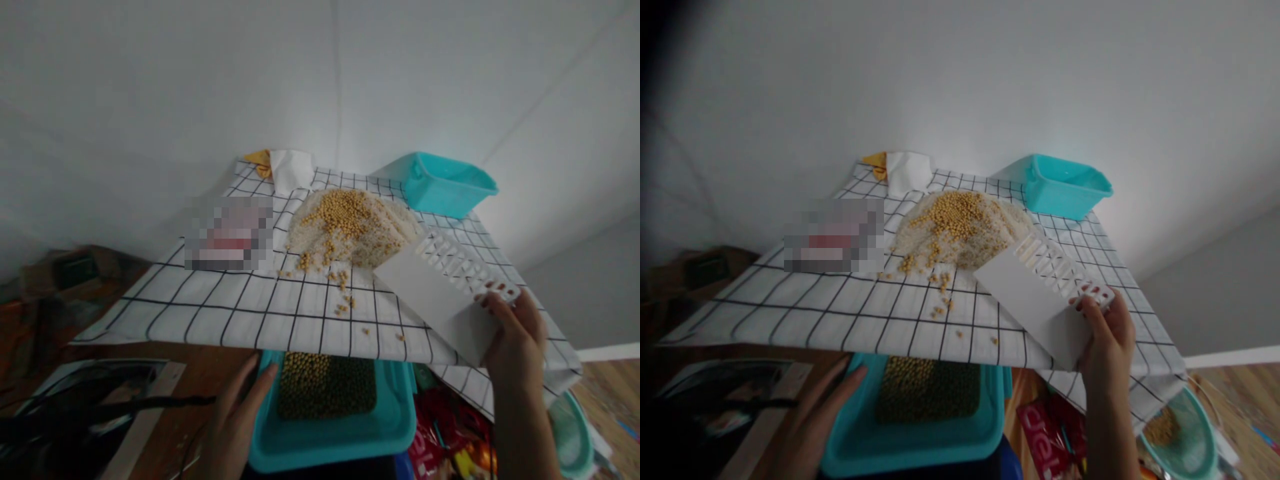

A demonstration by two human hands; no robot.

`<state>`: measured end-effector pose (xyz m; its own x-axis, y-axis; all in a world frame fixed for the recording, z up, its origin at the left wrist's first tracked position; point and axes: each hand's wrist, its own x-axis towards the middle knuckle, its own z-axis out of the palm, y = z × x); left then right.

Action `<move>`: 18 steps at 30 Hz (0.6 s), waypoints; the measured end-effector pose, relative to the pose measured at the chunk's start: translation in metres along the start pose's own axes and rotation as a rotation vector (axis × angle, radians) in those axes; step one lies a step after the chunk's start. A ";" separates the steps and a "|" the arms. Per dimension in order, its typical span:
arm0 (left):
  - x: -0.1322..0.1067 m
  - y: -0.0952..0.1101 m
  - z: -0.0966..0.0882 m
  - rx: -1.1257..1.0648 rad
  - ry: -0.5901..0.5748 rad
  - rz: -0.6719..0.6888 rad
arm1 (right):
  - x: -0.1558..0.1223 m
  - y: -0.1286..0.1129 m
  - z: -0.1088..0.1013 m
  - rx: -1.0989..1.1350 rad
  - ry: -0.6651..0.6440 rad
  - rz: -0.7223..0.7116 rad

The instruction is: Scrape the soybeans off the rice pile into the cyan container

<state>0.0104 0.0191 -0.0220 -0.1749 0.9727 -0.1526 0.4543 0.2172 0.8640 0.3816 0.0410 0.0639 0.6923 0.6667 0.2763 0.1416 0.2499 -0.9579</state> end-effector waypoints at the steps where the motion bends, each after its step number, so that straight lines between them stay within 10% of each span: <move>1: 0.001 -0.003 -0.001 0.005 -0.007 -0.004 | -0.007 0.000 -0.010 -0.031 0.068 -0.026; 8: 0.003 -0.031 -0.002 0.000 -0.045 0.055 | -0.069 0.005 -0.058 -0.094 0.244 0.155; 18: 0.001 -0.013 0.001 -0.031 -0.039 -0.111 | -0.074 -0.008 -0.016 -0.061 0.079 0.083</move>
<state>0.0049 0.0175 -0.0342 -0.1885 0.9454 -0.2660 0.4069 0.3217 0.8549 0.3402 -0.0221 0.0501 0.7567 0.6252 0.1909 0.1225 0.1512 -0.9809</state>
